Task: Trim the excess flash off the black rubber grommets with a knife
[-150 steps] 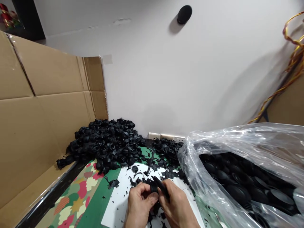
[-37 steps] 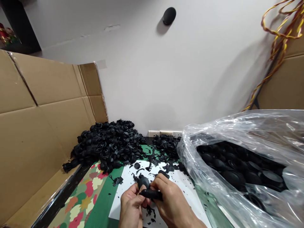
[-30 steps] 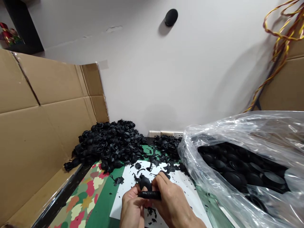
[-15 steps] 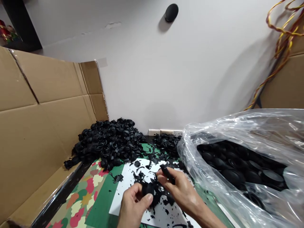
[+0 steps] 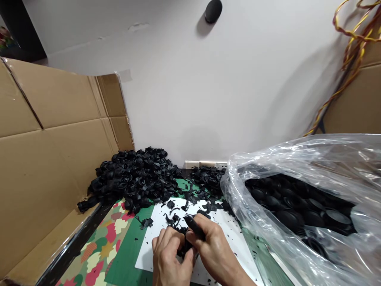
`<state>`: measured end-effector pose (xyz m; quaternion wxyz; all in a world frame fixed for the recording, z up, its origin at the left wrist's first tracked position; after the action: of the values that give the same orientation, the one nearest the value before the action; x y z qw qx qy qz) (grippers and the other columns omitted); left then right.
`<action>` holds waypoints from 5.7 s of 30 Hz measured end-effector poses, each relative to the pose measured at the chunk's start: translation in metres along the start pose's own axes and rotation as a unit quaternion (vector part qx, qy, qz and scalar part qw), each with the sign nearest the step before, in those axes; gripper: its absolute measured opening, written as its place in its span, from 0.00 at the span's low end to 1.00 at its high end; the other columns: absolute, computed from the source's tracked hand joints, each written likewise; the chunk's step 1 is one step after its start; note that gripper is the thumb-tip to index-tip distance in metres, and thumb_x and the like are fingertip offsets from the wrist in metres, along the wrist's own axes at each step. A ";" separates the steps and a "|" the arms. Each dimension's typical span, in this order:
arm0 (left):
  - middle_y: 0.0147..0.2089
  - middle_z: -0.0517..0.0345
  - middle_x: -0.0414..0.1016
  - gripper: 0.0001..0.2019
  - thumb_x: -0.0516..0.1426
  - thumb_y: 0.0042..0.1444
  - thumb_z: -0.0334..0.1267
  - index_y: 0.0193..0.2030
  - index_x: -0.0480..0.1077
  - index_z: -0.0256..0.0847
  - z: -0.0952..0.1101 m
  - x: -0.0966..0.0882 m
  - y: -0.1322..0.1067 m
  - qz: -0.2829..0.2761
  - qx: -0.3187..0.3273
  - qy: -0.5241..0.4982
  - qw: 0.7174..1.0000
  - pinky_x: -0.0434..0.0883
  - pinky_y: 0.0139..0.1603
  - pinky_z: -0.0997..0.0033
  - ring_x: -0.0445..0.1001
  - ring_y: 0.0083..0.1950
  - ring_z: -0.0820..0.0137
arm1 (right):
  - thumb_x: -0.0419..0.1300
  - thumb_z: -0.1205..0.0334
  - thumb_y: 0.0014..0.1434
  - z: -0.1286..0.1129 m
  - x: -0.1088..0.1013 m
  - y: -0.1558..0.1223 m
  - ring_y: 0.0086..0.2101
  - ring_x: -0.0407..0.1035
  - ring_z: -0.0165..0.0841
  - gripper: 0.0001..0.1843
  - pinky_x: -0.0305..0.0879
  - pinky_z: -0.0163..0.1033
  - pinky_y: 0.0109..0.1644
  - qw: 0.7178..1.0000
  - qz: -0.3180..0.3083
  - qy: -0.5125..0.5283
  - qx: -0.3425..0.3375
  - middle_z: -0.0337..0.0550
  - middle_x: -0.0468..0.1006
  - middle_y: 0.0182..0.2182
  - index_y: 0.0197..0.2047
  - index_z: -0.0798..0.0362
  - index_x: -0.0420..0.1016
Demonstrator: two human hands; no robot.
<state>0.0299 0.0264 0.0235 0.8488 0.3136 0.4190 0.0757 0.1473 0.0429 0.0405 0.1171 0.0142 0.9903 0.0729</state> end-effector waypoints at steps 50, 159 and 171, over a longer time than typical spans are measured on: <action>0.25 0.59 0.68 0.10 0.53 0.49 0.25 0.22 0.68 0.42 -0.002 -0.008 0.008 -0.033 -0.052 -0.114 0.992 0.59 0.30 0.70 0.65 0.29 0.66 | 0.53 0.75 0.48 0.014 0.004 -0.011 0.17 0.63 0.29 0.09 0.42 0.35 0.20 0.893 -0.007 -0.393 -0.221 0.38 0.72 0.25 0.29 0.51 0.66; 0.21 0.54 0.75 0.15 0.61 0.47 0.37 0.43 0.72 0.35 -0.036 0.011 0.006 0.030 -0.413 -0.586 0.697 0.61 0.18 0.79 0.69 0.22 0.72 | 0.51 0.66 0.49 0.027 -0.026 0.004 0.21 0.57 0.30 0.08 0.54 0.32 0.23 0.992 0.042 -0.114 -0.024 0.34 0.62 0.18 0.21 0.50 0.56; 0.36 0.51 0.74 0.11 0.59 0.50 0.25 0.41 0.72 0.36 -0.054 0.004 -0.001 0.197 -0.454 -0.587 0.640 0.67 0.23 0.78 0.73 0.27 0.73 | 0.55 0.63 0.45 0.027 0.001 -0.009 0.20 0.52 0.27 0.09 0.48 0.31 0.22 0.984 -0.161 -0.018 0.068 0.31 0.57 0.15 0.18 0.51 0.58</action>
<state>-0.0087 0.0522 -0.0042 0.9169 -0.0575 -0.3266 0.2221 0.1522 0.0376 0.0125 0.1437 -0.1361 0.9801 -0.0145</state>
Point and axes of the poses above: each hand's wrist, its own y-axis towards the middle knuckle, its own x-axis out of the palm, z = x × y, the point moved 5 cm from there along y, towards the middle knuckle
